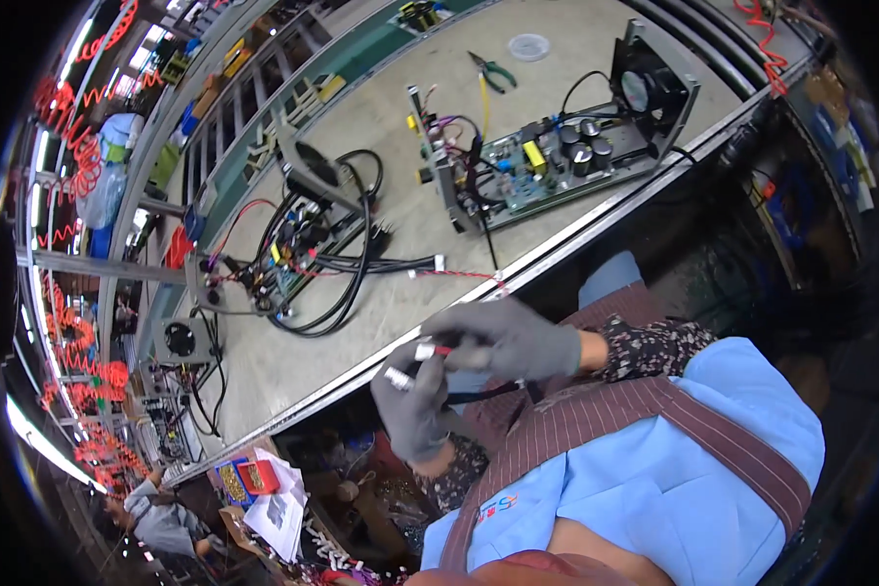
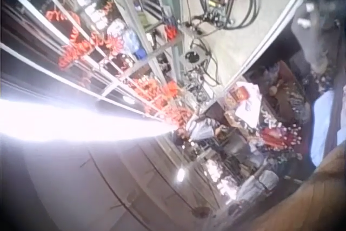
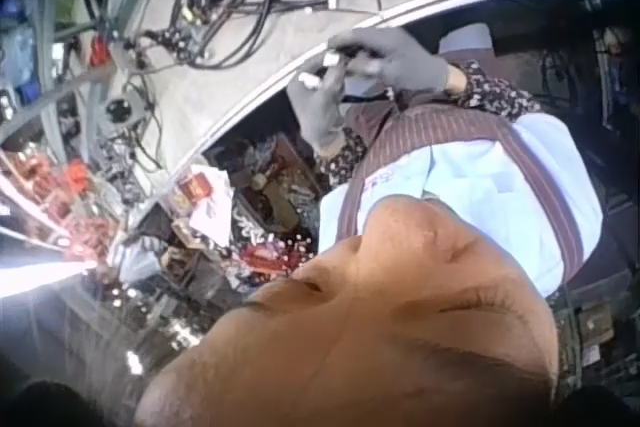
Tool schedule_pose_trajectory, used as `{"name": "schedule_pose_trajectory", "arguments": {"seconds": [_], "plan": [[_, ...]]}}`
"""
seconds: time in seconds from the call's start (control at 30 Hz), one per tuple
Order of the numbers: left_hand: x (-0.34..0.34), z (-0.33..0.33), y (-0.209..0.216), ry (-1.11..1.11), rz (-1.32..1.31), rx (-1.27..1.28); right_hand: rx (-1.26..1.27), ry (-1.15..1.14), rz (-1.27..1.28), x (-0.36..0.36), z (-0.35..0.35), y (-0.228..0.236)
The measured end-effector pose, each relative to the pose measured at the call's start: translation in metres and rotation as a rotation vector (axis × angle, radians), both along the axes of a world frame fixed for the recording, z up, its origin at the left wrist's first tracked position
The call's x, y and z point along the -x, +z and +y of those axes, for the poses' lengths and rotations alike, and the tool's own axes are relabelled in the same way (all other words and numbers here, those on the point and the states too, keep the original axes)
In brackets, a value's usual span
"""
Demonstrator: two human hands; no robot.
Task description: Assemble and test internal components of a power supply or inverter housing, including wiring and circuit boards.
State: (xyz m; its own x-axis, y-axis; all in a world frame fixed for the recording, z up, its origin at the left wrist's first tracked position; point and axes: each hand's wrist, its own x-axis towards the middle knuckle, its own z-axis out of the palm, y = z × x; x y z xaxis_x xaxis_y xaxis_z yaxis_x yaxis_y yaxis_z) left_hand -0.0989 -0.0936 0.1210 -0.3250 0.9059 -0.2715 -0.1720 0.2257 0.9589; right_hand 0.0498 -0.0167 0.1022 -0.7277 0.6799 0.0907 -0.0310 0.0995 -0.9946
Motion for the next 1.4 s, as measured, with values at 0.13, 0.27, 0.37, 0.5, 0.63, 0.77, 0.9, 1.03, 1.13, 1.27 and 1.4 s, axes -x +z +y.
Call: {"name": "schedule_pose_trajectory", "arguments": {"seconds": [0.13,0.27,0.37,0.5,0.63,0.77,0.9,1.03,1.13,1.27,1.4], "plan": [[-0.041,0.049,-0.023,-0.163,-0.139,0.098,0.067,-0.39,-0.013,-0.045,0.016,-0.01],[-0.072,0.078,-0.041,-0.255,-0.214,0.051,0.049,-0.439,-0.073,-0.079,0.042,-0.015],[-0.082,0.089,-0.044,-0.269,-0.234,0.051,0.307,-0.518,0.005,-0.09,0.047,0.0],[-0.093,0.096,-0.076,-0.35,-0.061,-0.062,0.37,-0.536,0.039,-0.094,0.055,0.0],[-0.105,0.083,-0.108,-0.572,0.289,-0.146,-0.064,-0.581,-0.062,-0.101,0.082,0.005],[-0.126,0.064,-0.072,-0.776,0.278,-0.189,-0.538,-0.635,-0.332,-0.119,0.143,0.006],[-0.145,0.059,-0.065,-0.944,0.184,-0.202,-0.666,-0.42,-0.595,-0.12,0.196,-0.019],[-0.148,0.056,-0.084,-0.811,0.12,-0.215,-0.848,-0.29,-1.059,-0.107,0.218,-0.032],[-0.143,0.057,-0.088,-0.829,0.088,-0.161,-0.758,-0.223,-1.256,-0.095,0.22,-0.024],[-0.139,0.062,-0.088,-0.831,0.073,-0.107,-0.778,-0.162,-1.288,-0.095,0.226,-0.026],[-0.136,0.063,-0.084,-0.844,0.061,-0.077,-0.73,-0.174,-1.263,-0.092,0.229,-0.029]]}}
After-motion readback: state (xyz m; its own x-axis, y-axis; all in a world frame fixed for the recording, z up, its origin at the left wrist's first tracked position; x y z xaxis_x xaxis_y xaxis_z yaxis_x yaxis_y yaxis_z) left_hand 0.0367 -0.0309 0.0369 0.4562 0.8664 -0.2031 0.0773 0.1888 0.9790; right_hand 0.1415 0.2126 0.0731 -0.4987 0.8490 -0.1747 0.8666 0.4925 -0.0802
